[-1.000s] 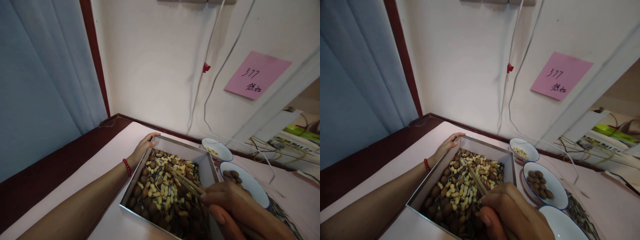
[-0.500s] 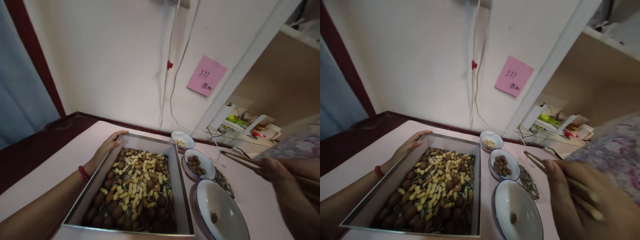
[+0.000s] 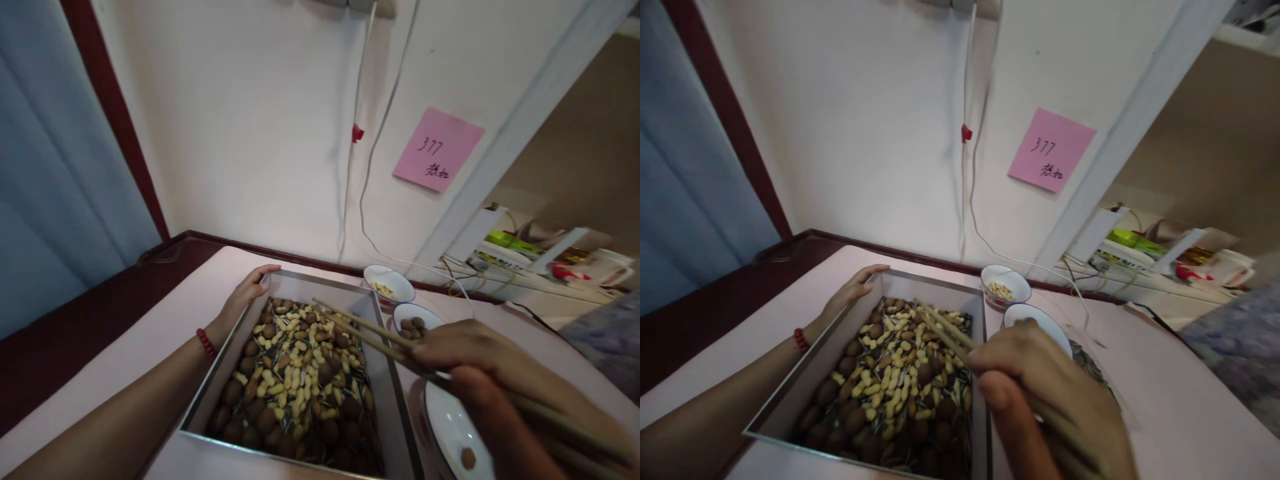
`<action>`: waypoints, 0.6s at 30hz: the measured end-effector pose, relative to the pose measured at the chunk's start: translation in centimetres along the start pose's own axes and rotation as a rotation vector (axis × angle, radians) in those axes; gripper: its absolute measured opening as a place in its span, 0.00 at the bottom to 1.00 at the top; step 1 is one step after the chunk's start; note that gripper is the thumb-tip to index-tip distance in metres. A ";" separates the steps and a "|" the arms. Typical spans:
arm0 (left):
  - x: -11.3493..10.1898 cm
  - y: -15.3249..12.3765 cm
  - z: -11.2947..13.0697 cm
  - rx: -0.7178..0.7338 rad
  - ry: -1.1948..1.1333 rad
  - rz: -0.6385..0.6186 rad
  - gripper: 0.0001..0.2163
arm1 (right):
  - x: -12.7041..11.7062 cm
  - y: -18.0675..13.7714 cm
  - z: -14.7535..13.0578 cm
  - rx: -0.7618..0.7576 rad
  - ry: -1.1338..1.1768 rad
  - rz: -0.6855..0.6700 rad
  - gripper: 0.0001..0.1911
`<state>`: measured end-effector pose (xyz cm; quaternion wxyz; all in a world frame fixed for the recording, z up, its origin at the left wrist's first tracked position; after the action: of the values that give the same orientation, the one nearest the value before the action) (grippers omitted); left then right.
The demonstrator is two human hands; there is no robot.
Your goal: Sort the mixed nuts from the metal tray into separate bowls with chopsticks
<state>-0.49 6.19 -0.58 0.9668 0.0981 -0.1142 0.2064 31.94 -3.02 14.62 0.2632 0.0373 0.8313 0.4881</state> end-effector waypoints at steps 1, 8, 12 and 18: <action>0.1 -0.1 -0.1 -0.014 -0.015 -0.004 0.20 | 1.4 0.0 -0.6 0.008 0.077 -0.056 0.08; 0.4 -0.6 0.0 -0.058 -0.028 -0.007 0.22 | 6.8 -2.2 -0.6 0.110 0.314 -0.379 0.06; 0.6 -0.7 0.0 -0.053 -0.049 -0.023 0.22 | 7.9 -2.8 -0.5 0.057 0.310 -0.401 0.06; 0.6 -0.9 -0.1 -0.053 -0.066 -0.036 0.21 | 7.8 -2.7 -0.8 -0.069 0.266 -0.386 0.09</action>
<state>0.44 5.67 -0.66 0.9683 0.0814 -0.1499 0.1823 25.35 -2.60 9.51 0.2410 -0.1958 0.8331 0.4577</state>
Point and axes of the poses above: each hand's wrist, its own y-axis towards the middle knuckle, its own x-axis out of the palm, z = x × y, the point moved 5 cm from there along y, towards the middle knuckle, and after that the axes turned 14 degrees about z, right-handed, at the moved point
